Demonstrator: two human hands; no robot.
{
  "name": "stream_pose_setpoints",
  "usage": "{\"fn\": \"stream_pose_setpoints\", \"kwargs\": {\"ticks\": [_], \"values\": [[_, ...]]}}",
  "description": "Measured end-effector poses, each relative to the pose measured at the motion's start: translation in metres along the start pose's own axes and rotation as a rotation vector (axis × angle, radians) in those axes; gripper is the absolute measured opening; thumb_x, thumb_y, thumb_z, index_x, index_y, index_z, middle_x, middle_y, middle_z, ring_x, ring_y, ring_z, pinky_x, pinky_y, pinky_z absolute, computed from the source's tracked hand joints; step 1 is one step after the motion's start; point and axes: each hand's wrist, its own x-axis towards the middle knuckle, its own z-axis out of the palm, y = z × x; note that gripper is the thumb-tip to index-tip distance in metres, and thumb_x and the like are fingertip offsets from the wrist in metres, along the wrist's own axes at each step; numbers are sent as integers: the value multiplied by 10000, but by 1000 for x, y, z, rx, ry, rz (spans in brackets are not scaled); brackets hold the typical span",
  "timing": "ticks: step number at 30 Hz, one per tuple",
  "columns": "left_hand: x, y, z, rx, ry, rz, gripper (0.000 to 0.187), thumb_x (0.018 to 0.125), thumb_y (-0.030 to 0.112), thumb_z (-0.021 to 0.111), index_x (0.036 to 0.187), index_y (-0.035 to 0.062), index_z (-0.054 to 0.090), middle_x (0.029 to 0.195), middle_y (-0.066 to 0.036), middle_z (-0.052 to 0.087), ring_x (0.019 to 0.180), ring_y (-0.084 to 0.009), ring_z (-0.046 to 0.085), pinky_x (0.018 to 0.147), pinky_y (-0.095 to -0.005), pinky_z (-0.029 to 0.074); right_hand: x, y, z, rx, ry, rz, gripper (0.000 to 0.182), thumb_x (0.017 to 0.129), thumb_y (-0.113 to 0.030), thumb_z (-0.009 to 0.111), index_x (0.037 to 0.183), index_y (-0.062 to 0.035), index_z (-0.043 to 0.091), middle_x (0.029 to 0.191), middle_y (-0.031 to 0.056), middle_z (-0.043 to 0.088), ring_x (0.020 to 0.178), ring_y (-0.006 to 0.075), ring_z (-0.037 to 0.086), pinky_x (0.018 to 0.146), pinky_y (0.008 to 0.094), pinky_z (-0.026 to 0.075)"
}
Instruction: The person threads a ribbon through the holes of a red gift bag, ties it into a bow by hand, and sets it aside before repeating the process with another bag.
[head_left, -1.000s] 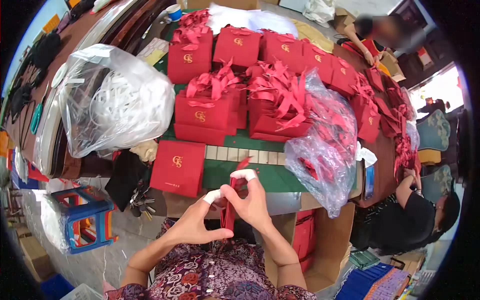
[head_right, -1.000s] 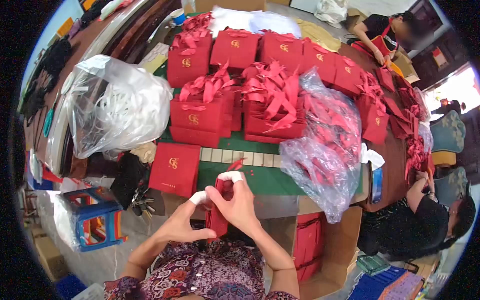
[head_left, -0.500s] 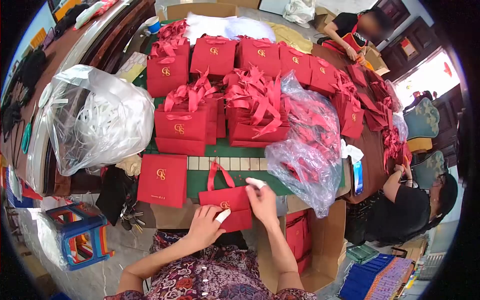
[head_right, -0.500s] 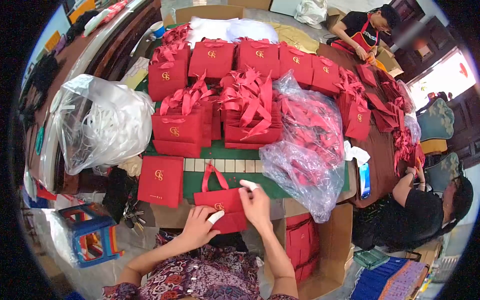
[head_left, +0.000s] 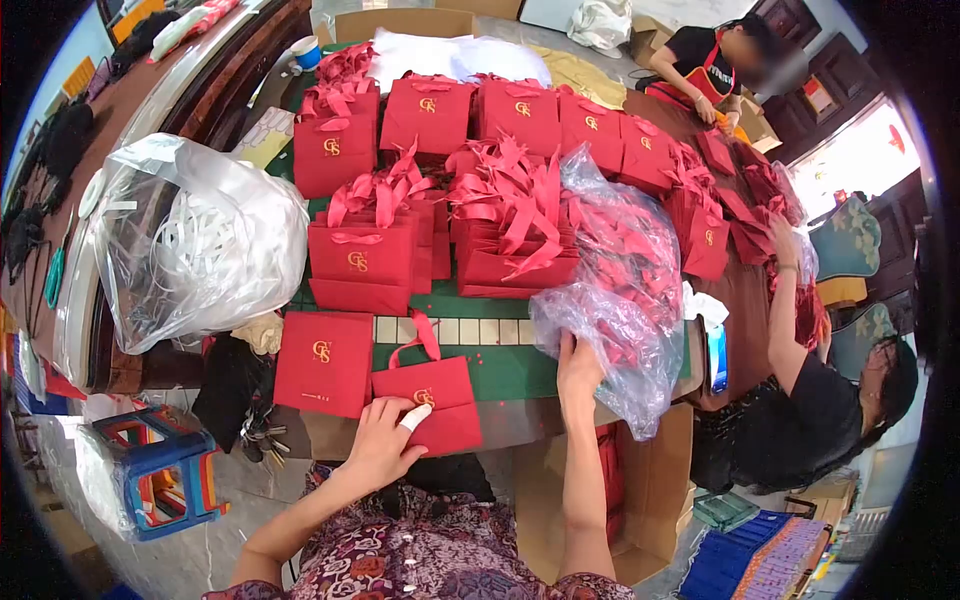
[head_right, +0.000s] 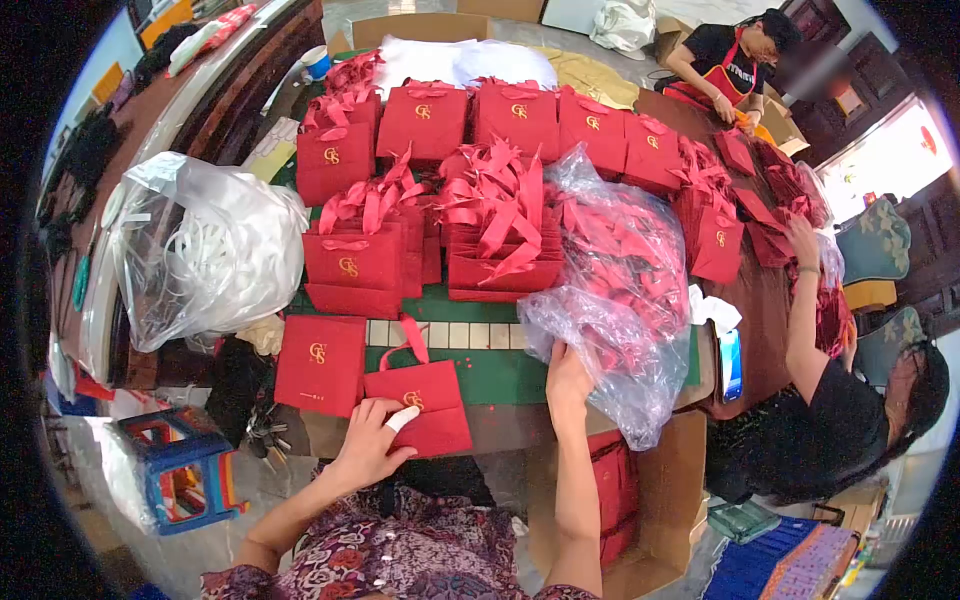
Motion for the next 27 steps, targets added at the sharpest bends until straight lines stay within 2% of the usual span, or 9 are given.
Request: {"fn": "stream_pose_setpoints", "kwargs": {"ticks": [2,5,7,10,15,21,24,25,27], "values": [[0,1,0,16,24,17,623,732,210,812,1300,99,580,1187,-129,543,1118,-341,495,941,-448,411,-1,-8,-12,7,13,-39,205,901,-143,676,1064,-17,682,1038,214,668,920,421,637,805,487,496],[-2,-4,5,-24,63,4,561,756,196,798,1274,107,601,1176,-120,553,1115,-331,500,940,-446,411,-18,-32,-52,134,-37,-19,152,900,-119,686,1023,-35,714,941,179,684,779,365,662,658,423,508],[5,1,0,-14,112,-12,496,774,176,783,1240,109,624,1142,-103,577,1081,-318,527,917,-441,432,-35,-44,-71,68,-53,-58,153,883,-92,699,1026,-42,717,882,155,664,742,347,651,641,417,502],[23,12,-5,-93,257,120,396,798,116,749,1184,97,660,1104,-84,625,1011,-304,583,870,-417,491,-57,-62,-93,123,-131,-116,159,882,-72,691,1036,-38,714,856,148,643,733,338,640,639,413,497],[66,32,11,-173,238,292,367,814,79,715,1176,76,653,1142,-81,631,1012,-299,580,882,-402,492,-69,-80,-95,201,-257,-239,185,876,-38,685,1058,-14,705,858,153,636,740,339,638,640,424,499],[88,30,36,10,-42,269,359,835,157,709,1178,81,637,1169,-68,621,1050,-290,555,911,-409,455,-72,-76,-91,188,-278,-200,165,858,-108,719,1001,-26,716,820,134,641,680,318,638,628,425,509],[85,29,39,-22,-69,253,363,836,159,712,1182,85,634,1156,-66,620,1036,-297,566,887,-410,462,-72,-70,-97,175,-303,-225,172,840,-130,744,985,-41,723,802,116,653,639,302,634,608,410,508],[85,29,38,-23,-71,254,363,836,159,712,1182,85,634,1156,-66,620,1036,-297,566,887,-410,462,-73,-68,-98,189,-246,-241,178,828,-142,759,975,-48,724,812,101,658,653,287,635,607,398,501],[82,32,31,-205,65,236,368,819,156,733,1171,91,649,1161,-69,622,1004,-296,577,858,-403,481,-73,-66,-100,209,-193,-262,184,816,-153,774,965,-56,725,822,85,664,667,273,636,605,386,493]]}}
